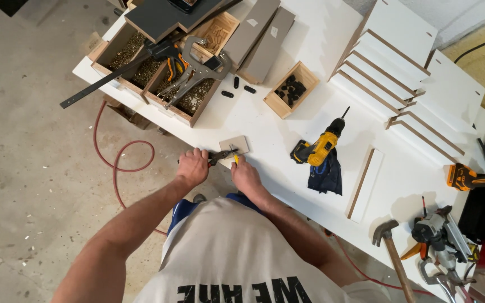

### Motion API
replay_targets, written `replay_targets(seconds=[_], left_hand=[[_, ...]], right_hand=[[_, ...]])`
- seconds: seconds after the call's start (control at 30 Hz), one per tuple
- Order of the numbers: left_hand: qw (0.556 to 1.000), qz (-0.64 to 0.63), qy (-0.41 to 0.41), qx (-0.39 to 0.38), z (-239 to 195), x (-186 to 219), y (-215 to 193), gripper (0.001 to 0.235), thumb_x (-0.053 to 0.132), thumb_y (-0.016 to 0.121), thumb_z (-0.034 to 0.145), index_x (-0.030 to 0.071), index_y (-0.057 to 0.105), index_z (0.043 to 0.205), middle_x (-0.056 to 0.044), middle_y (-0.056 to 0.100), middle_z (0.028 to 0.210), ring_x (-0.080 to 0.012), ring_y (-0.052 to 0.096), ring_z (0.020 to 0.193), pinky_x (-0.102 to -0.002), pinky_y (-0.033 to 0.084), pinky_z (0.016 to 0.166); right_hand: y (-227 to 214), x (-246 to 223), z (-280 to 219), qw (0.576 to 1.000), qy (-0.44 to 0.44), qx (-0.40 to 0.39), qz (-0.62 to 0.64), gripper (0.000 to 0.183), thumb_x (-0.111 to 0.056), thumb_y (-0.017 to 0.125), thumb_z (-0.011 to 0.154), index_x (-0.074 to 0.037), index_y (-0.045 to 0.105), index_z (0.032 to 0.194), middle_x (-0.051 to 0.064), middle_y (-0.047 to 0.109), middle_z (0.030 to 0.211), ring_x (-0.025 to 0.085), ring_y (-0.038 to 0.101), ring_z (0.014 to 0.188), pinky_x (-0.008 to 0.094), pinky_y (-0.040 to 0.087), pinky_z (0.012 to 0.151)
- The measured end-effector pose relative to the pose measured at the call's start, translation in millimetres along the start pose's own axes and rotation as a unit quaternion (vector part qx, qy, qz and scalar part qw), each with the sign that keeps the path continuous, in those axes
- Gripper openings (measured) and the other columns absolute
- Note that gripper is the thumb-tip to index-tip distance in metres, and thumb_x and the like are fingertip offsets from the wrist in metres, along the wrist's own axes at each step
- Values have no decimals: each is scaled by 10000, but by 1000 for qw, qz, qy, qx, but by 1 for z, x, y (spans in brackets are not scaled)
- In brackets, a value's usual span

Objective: Trimming small protrusions from a wooden component using pliers and a utility knife

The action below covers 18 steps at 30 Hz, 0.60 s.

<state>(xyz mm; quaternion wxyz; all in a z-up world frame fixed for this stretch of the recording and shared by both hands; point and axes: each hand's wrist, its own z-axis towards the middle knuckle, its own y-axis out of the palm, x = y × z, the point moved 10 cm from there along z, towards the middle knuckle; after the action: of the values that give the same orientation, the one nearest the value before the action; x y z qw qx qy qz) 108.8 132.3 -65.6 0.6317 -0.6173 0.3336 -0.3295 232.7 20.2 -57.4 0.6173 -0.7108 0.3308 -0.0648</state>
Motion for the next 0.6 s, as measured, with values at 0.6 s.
replay_targets(seconds=[0.6], left_hand=[[1000,20,-14,-1,-9,7,-3,187,222,469,884,97,535,1006,-80,553,837,-334,623,739,-460,422,644]], right_hand=[[30,19,3,1000,20,-19,-9,353,-376,420,999,-34,507,1024,224,705,803,449,742,736,500,612,624]])
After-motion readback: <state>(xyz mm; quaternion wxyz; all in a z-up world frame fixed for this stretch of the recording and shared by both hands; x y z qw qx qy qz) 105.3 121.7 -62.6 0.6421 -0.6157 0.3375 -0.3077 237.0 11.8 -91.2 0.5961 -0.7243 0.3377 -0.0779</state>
